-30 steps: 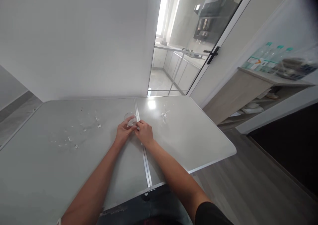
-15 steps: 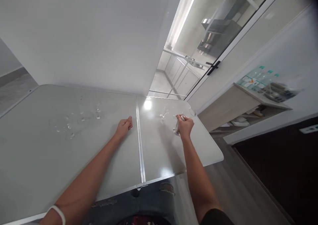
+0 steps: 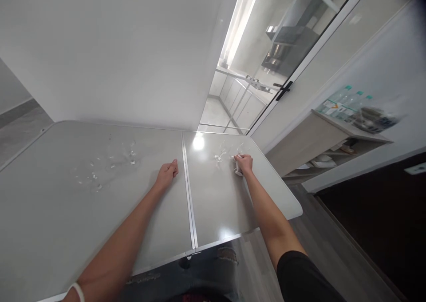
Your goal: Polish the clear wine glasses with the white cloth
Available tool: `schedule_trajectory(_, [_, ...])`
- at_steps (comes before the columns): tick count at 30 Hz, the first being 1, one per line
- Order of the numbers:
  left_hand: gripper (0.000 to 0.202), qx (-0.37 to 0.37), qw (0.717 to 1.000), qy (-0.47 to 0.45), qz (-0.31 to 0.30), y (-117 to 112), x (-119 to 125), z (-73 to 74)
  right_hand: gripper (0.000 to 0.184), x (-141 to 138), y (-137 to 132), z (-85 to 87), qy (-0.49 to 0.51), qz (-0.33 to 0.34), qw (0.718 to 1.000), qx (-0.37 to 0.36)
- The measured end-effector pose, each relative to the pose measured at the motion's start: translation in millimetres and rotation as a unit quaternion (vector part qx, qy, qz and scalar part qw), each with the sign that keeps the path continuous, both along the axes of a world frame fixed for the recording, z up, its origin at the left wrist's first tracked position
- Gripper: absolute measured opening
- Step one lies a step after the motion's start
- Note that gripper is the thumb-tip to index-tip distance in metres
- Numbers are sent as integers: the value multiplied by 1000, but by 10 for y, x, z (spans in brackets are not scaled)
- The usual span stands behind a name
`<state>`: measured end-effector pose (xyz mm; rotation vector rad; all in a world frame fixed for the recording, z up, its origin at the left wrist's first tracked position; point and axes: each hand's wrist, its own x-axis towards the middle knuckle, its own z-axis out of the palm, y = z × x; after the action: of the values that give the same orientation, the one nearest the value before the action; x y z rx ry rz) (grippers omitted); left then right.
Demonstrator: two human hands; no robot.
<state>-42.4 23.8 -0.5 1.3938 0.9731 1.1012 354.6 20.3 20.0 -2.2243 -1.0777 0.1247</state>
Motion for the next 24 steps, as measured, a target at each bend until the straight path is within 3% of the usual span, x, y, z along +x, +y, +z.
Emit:
schedule_trajectory(4, [61, 2, 1000, 9, 1, -15, -6, -4, 37, 24, 24, -44, 0, 2, 1000, -2])
schedule_trajectory(8, [61, 7, 1000, 15, 5, 19, -2, -46, 40, 2, -4, 27, -3, -1, 1000, -5])
schedule_trajectory(14, [64, 14, 999, 23, 24, 3, 67, -104, 48, -99, -353, 110, -14, -27, 999, -40])
schedule_trajectory(16, [66, 8, 1000, 13, 16, 16, 97, -140, 40, -218, -468, 52, -84, -71, 993, 32])
schedule_trajectory(20, [66, -2, 1000, 5, 21, 47, 132, -218, 34, -846, -575, -39, -158, 55, 964, 205])
schedule_trajectory(24, [63, -7, 999, -6, 37, 28, 127, -236, 32, -1896, -476, 167, -171, 254, 923, 234])
